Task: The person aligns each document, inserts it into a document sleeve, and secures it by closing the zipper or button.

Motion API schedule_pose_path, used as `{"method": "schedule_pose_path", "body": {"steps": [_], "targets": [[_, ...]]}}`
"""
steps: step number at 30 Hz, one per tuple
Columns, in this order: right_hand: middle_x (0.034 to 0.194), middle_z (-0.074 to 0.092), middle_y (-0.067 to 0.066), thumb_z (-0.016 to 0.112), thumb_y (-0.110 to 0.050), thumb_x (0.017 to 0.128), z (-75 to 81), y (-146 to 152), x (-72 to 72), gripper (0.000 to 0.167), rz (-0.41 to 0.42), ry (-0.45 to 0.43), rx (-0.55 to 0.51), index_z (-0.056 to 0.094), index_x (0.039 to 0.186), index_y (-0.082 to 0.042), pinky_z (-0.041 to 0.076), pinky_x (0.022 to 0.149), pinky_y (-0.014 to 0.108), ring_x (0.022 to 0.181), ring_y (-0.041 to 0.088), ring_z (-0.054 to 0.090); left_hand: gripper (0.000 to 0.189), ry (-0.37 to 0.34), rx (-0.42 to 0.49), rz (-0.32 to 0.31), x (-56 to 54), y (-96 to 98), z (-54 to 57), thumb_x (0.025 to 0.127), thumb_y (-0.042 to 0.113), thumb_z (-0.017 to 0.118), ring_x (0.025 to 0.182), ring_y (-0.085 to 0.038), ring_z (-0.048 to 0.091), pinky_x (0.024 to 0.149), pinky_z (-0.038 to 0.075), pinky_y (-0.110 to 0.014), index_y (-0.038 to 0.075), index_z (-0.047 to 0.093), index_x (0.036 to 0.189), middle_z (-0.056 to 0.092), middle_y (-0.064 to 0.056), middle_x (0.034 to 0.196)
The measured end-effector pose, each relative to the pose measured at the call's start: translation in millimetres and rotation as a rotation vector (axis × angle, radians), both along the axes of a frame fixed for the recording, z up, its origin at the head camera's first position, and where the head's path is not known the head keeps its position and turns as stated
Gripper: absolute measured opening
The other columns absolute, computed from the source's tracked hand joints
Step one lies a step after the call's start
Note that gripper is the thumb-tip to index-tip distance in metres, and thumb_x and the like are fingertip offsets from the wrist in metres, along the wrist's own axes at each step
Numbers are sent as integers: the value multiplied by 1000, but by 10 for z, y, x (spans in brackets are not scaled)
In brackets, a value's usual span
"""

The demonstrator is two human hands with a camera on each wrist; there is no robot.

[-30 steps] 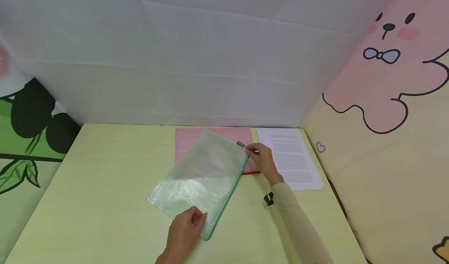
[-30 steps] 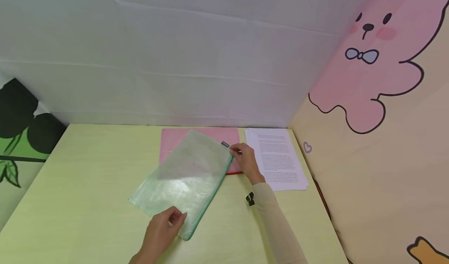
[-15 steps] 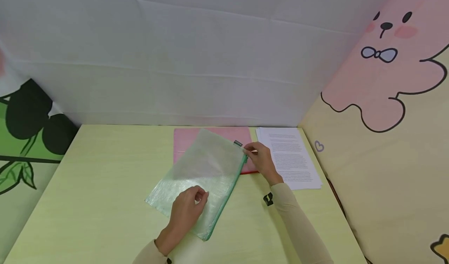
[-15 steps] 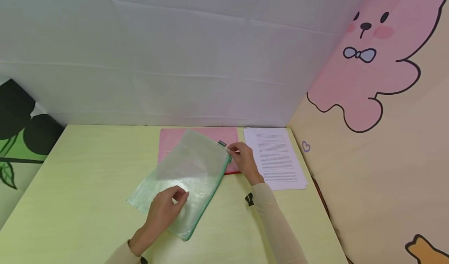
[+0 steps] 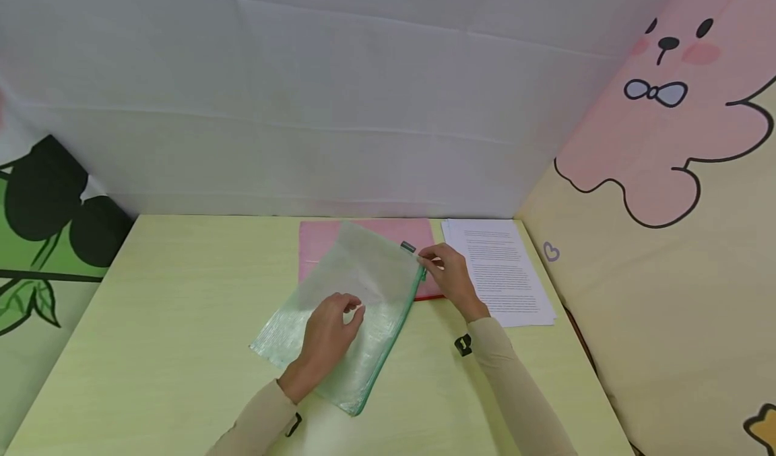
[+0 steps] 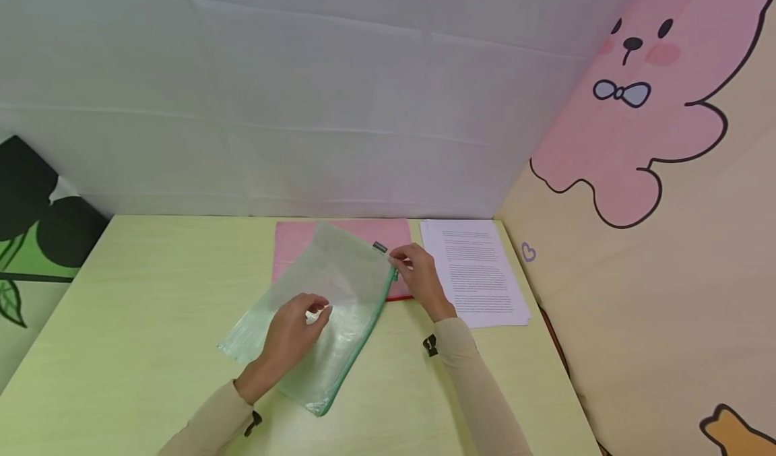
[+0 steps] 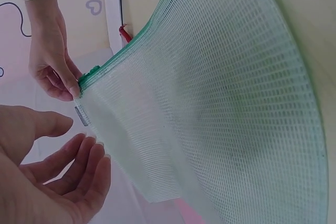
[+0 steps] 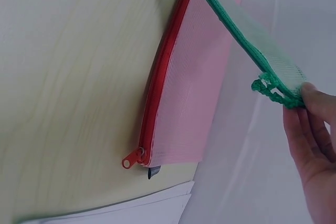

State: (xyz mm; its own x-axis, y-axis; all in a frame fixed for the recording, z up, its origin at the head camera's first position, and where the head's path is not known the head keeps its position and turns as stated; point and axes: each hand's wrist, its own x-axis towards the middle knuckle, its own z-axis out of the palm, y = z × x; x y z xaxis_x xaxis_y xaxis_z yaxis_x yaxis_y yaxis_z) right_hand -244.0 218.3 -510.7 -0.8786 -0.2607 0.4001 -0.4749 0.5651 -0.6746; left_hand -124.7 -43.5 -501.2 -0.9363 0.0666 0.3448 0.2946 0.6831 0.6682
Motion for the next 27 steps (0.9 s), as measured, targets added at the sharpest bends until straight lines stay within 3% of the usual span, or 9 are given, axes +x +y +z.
{"method": "schedule_pose_path", "body": {"steps": [12, 27], "targets": [[101, 67, 12, 72, -1, 94, 46, -83, 2, 11, 10, 37, 22, 74, 105, 0, 61, 85, 37, 94, 24, 69, 14, 153, -85, -61, -407, 47, -8, 90, 8, 78, 90, -28, 67, 75, 59, -41, -1, 75, 100, 71, -11, 94], [101, 66, 9, 72, 0, 94, 69, -144, -9, 11, 51, 122, 45, 74, 104, -1, 61, 80, 33, 92, 21, 69, 18, 198, -76, -123, -745, 131, 79, 90, 6, 77, 97, -32, 67, 81, 58, -44, -3, 74, 105, 70, -14, 100]]}}
